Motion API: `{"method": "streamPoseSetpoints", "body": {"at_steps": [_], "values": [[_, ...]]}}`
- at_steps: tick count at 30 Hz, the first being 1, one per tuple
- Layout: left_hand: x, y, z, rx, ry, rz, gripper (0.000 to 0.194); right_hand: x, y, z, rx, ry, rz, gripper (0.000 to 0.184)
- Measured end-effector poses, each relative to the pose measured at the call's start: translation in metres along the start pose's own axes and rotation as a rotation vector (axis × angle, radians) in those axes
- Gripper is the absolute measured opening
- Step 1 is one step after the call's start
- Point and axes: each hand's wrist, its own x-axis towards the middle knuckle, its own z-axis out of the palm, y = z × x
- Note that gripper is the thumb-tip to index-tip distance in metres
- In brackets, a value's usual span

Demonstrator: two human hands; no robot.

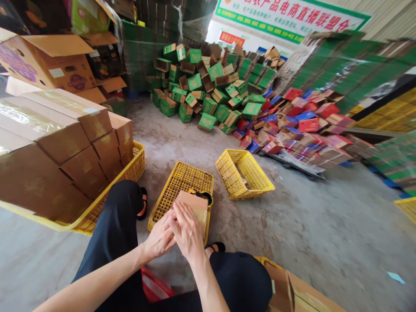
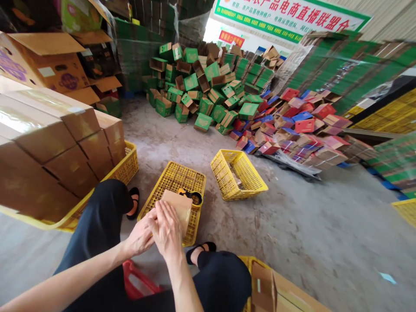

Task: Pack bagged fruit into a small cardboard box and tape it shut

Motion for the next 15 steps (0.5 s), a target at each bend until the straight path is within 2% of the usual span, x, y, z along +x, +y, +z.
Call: {"method": "streamPoseSetpoints", "body": {"at_steps": [5,10,15], "values": [[0.004,0.006,-0.010,0.079,-0.049,-0.040,0.056,-0.020,0.017,0.001,-0.082,0.037,0.053,0.059],[0.004,0.009,-0.015,0.125,-0.090,-0.044,0.052,-0.042,0.035,-0.001,-0.195,0.185,0.154,0.057],[0.007,0.010,-0.019,0.145,-0.093,-0.044,0.053,-0.049,0.053,-0.007,-0.155,0.238,0.154,0.055]]}}
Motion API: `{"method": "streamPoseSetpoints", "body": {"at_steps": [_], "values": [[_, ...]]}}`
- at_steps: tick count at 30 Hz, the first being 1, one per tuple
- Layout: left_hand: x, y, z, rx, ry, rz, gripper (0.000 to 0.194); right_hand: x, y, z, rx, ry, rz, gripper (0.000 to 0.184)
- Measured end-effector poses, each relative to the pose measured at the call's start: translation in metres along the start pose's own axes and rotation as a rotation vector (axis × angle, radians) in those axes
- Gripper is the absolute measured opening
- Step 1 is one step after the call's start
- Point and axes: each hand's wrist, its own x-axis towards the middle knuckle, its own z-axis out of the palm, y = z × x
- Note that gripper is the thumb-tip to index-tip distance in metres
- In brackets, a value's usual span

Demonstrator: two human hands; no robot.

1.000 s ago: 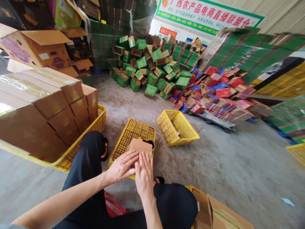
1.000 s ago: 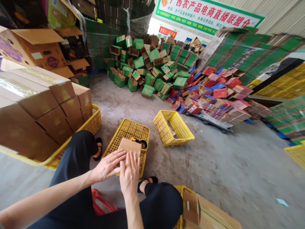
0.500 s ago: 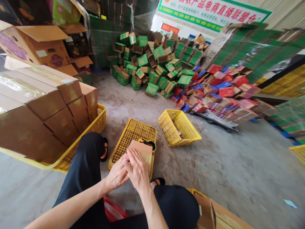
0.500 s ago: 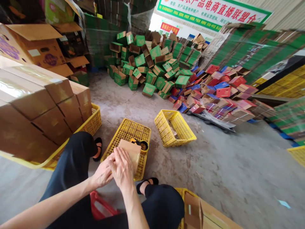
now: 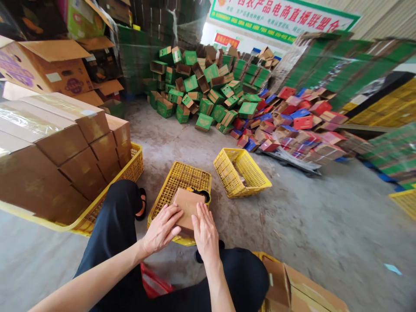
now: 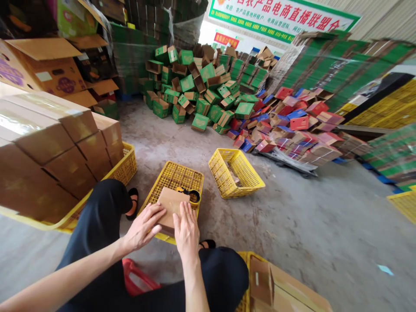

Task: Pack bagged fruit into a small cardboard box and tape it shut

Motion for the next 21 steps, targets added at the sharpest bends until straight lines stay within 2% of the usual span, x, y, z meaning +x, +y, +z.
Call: {"method": "streamPoseSetpoints", "body": {"at_steps": [4,9,12,16,21], "values": [[0.008,-0.003,-0.010,0.021,-0.019,0.016,0.051,0.004,0.012,-0.003,0.105,-0.045,-0.034,0.060],[0.018,-0.001,-0.015,0.041,-0.049,0.051,0.046,-0.009,0.017,-0.001,0.168,-0.092,-0.045,0.085],[0.020,0.003,-0.011,0.056,-0.055,0.052,0.053,-0.020,0.015,0.004,0.143,-0.078,-0.032,0.097],[0.019,0.003,-0.008,0.084,-0.071,0.045,0.063,-0.027,0.008,0.013,0.087,-0.022,-0.049,0.084],[0.017,-0.004,-0.007,0.078,-0.067,0.063,0.062,-0.037,-0.005,0.023,0.047,0.122,-0.041,0.066]]}}
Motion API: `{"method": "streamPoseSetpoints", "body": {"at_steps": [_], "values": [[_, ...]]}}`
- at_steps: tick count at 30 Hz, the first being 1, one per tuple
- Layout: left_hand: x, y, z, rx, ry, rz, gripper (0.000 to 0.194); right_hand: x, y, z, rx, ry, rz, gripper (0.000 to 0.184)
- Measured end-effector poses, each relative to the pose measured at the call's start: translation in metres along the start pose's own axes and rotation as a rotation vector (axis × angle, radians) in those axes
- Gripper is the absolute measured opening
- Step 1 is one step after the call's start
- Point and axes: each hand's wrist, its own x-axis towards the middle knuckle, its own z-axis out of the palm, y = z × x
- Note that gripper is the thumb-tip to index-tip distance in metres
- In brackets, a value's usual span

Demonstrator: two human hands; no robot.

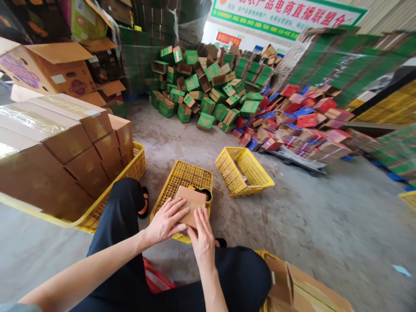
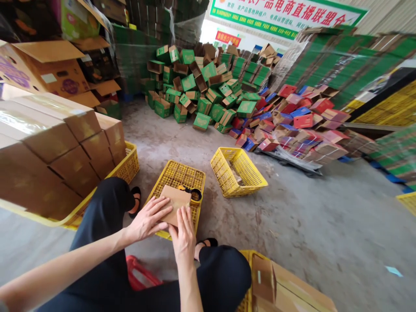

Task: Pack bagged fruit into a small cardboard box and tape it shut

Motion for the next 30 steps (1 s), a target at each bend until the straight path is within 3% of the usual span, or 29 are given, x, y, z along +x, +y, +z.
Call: {"method": "streamPoseSetpoints", "body": {"at_steps": [12,20,25,30], "values": [[0.000,-0.008,-0.006,-0.253,0.136,0.131,0.034,-0.005,-0.029,-0.006,-0.140,0.123,-0.058,0.037],[-0.003,-0.006,-0.004,-0.361,0.161,0.017,0.029,0.021,-0.033,-0.014,-0.105,-0.139,-0.043,0.060],[-0.013,-0.012,0.002,-0.327,0.207,-0.143,0.055,0.024,-0.030,-0.007,0.008,-0.100,-0.070,0.058],[-0.017,-0.014,0.008,-0.402,0.237,-0.203,0.052,0.023,-0.026,-0.010,0.108,-0.106,-0.091,0.055]]}}
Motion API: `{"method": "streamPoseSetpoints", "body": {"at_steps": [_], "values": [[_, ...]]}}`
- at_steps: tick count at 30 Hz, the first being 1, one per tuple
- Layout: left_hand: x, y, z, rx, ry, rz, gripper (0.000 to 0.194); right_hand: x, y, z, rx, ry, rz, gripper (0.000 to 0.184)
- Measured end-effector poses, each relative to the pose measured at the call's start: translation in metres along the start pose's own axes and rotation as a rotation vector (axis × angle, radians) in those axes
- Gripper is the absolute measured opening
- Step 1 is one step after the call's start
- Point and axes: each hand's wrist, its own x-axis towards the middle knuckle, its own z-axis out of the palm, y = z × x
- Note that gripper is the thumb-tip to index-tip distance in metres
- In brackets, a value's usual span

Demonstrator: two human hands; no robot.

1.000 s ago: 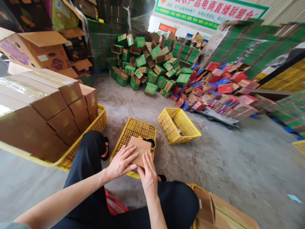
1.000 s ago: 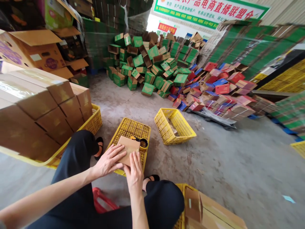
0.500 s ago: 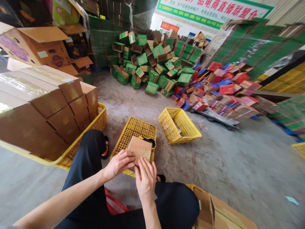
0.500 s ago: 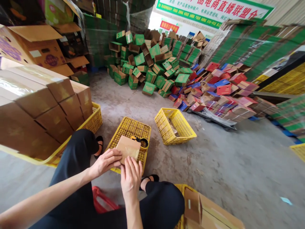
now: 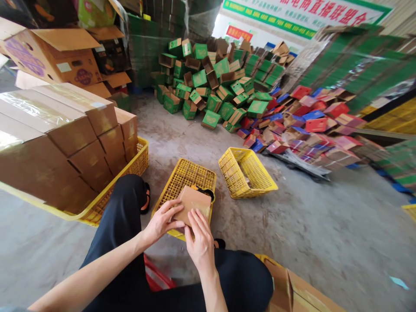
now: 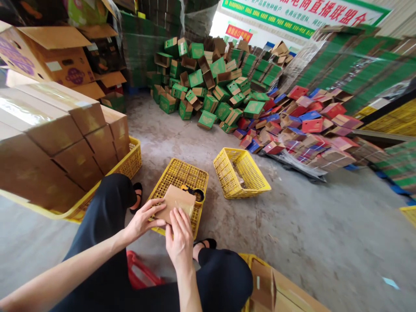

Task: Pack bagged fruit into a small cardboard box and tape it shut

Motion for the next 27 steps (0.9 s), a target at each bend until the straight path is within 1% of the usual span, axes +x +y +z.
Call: {"method": "streamPoseSetpoints", "body": {"at_steps": [3,6,10,18,23,25,27], "values": [[-0.001,-0.001,0.003,-0.025,0.035,0.013,0.047,0.005,-0.001,-0.008,0.030,-0.081,-0.029,0.055],[-0.001,-0.001,0.004,-0.015,0.047,0.033,0.041,0.014,-0.003,-0.011,0.028,-0.157,-0.055,0.056],[0.000,0.000,0.003,0.004,0.028,0.049,0.039,0.029,-0.005,-0.007,0.032,-0.181,-0.050,0.054],[-0.001,0.000,0.006,0.033,0.013,0.065,0.039,0.049,-0.007,0.003,-0.013,-0.212,0.044,0.050],[-0.006,-0.002,0.008,0.050,0.052,0.104,0.036,0.068,-0.009,0.009,0.006,-0.312,0.045,0.057],[-0.007,-0.004,0.009,0.048,0.051,0.111,0.035,0.069,-0.010,0.007,0.013,-0.360,0.025,0.059],[-0.007,-0.005,0.010,0.047,0.041,0.113,0.035,0.062,-0.012,0.002,0.012,-0.388,0.002,0.060]]}}
